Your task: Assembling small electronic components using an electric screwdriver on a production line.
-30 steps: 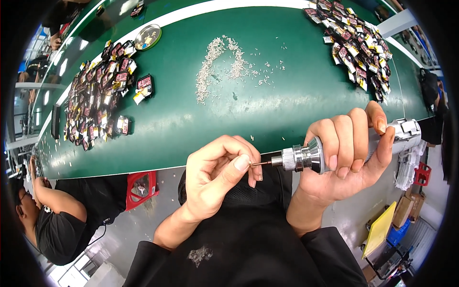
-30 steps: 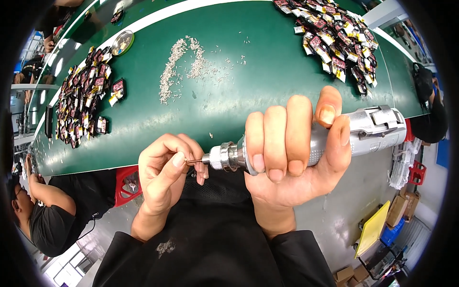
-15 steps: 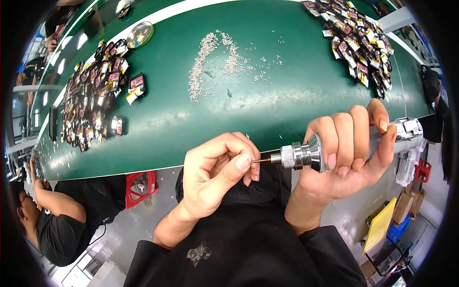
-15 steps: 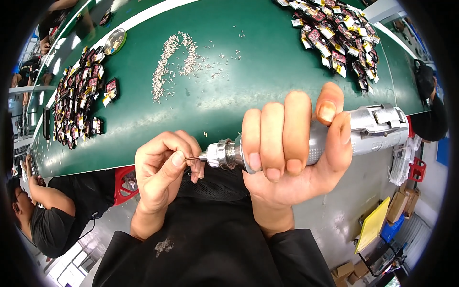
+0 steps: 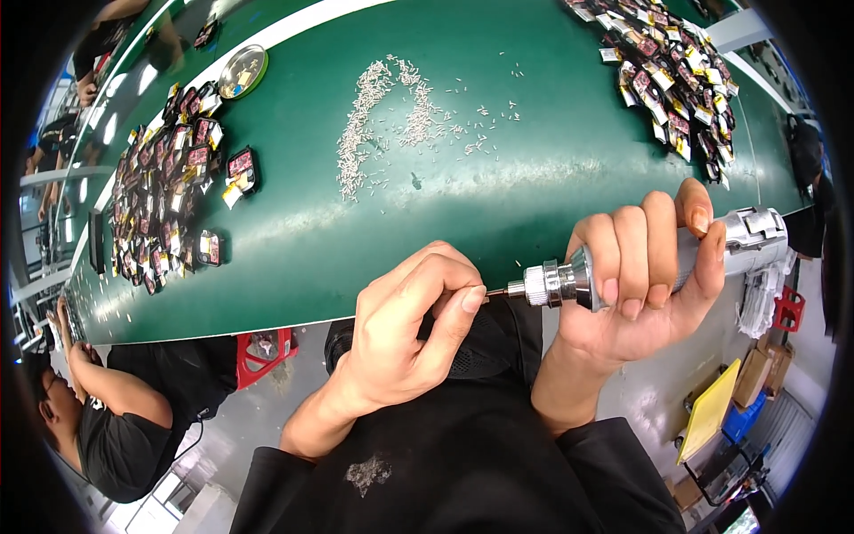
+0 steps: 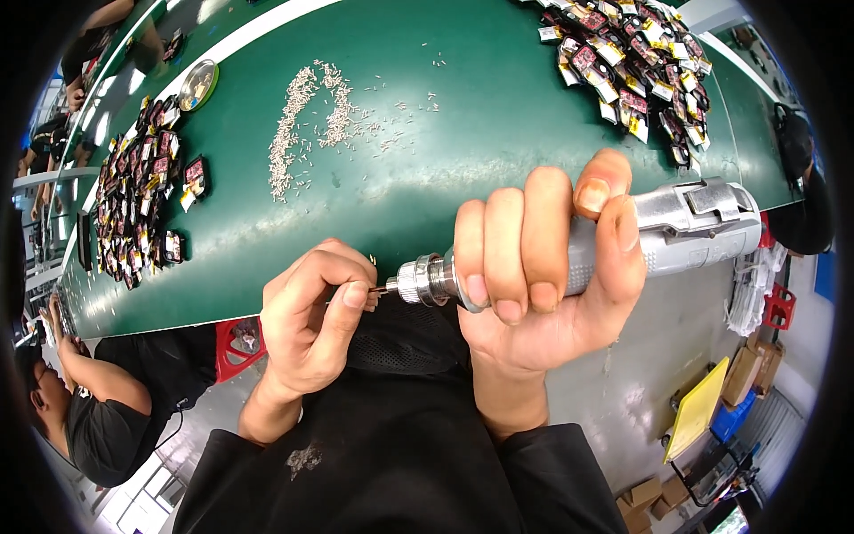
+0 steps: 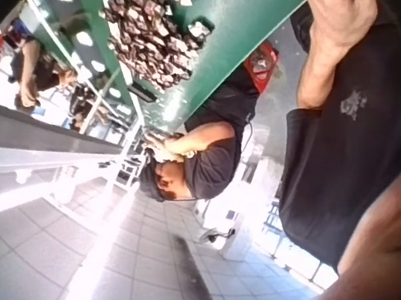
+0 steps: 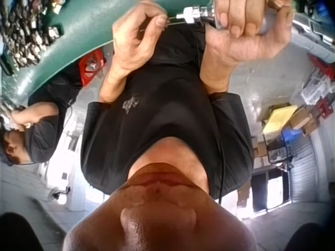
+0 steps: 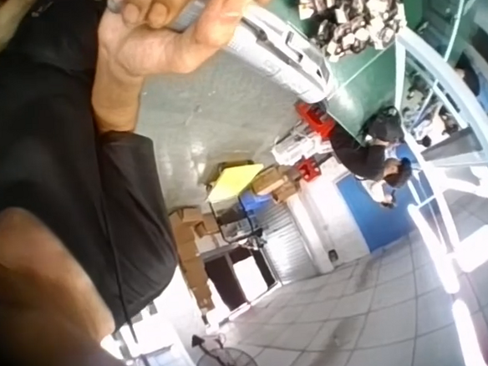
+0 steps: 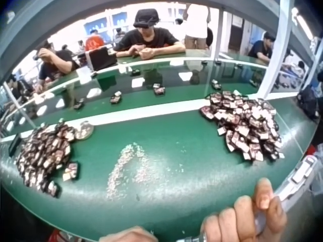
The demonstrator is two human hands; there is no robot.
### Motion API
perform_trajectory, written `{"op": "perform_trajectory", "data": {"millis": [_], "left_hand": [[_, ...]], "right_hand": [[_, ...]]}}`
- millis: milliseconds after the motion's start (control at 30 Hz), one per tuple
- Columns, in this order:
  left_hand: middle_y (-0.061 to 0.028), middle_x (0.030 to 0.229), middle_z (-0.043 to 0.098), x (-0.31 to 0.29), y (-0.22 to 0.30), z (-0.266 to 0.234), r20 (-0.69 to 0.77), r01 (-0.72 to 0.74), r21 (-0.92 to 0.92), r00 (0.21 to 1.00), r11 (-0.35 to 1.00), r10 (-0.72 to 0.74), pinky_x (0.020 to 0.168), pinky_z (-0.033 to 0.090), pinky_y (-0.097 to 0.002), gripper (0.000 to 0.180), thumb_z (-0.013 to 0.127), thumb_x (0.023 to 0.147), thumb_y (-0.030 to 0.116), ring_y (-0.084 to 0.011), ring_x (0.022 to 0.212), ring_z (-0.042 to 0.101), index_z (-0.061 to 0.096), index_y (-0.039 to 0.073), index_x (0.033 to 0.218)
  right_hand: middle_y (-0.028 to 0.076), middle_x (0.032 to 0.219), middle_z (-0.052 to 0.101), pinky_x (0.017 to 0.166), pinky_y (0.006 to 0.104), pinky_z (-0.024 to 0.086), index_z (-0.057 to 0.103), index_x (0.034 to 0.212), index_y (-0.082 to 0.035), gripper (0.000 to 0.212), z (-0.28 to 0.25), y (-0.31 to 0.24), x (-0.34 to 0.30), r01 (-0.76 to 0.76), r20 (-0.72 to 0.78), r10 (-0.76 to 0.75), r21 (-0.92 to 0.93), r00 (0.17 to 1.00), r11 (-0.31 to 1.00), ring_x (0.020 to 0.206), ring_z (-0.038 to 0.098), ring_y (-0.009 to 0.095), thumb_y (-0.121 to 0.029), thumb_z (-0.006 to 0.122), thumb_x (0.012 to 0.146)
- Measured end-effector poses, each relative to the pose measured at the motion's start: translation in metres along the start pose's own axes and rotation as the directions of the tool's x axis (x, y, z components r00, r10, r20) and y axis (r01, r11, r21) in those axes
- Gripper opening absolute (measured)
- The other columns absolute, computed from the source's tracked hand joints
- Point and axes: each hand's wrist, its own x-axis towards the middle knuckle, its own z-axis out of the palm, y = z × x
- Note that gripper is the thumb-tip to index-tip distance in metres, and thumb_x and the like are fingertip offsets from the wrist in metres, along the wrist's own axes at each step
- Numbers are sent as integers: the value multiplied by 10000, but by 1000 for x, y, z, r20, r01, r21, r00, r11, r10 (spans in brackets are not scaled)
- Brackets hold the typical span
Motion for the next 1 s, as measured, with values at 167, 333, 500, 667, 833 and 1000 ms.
{"op": "perform_trajectory", "data": {"millis": [167, 333, 500, 667, 833, 1000], "left_hand": [[-152, 819, 629, 11, 14, -22, -143, -96, 275, 980, 957, 140, 608, 477, -277, 113, 552, 852, -33, -193, 661, 579, 612, -78, 936], [-101, 794, 654, 55, 15, -123, -227, -23, 701, 940, 713, 253, 635, 473, -265, 163, 537, 889, 20, -156, 675, 598, 635, -39, 1006], [-95, 793, 670, 146, -20, -274, -358, 237, 853, 914, 465, 192, 667, 485, -270, 201, 525, 884, 64, -144, 702, 624, 602, -44, 1035], [-170, 883, 674, 187, -96, -336, -417, 385, 863, 908, 325, 32, 776, 500, -397, 259, 573, 818, 161, -313, 858, 645, 602, -32, 988], [-290, 1033, 546, 208, -105, -324, -378, 378, 921, 926, 93, -21, 849, 474, -474, 418, 610, 833, 254, -435, 978, 562, 481, -35, 1106], [-236, 1004, 582, 205, -107, -350, -190, 186, 977, 981, 103, 33, 857, 462, -436, 343, 613, 796, 137, -379, 959, 570, 547, -27, 1091]], "right_hand": [[-17, 533, 374, 456, 278, 382, 464, 979, -78, 199, -9, -1, 3, 43, 14, -44, 33, 999, 999, 415, 360, 98, -238, 346, 990], [-31, 508, 337, 435, 238, 339, 437, 902, -73, 127, -22, 4, 1, 116, -338, -120, -32, 934, 993, 396, 312, 68, -183, 430, 965], [-30, 502, 325, 419, 225, 318, 438, 882, -71, 128, -34, 3, -5, 118, -387, -110, -2, 915, 993, 386, 291, 65, -169, 446, 964], [-32, 508, 299, 415, 228, 326, 418, 885, -77, 114, -40, 5, -6, 77, -319, -82, -28, 944, 997, 386, 279, 63, -153, 450, 963], [-21, 511, 321, 431, 249, 337, 416, 900, -78, 112, -41, 4, -9, 39, -338, -62, -75, 939, 996, 388, 303, 77, -171, 449, 955], [-25, 520, 327, 437, 248, 344, 430, 905, -88, 90, -41, 0, -11, -8, -306, -14, -70, 952, 997, 396, 312, 77, -165, 443, 950]]}}
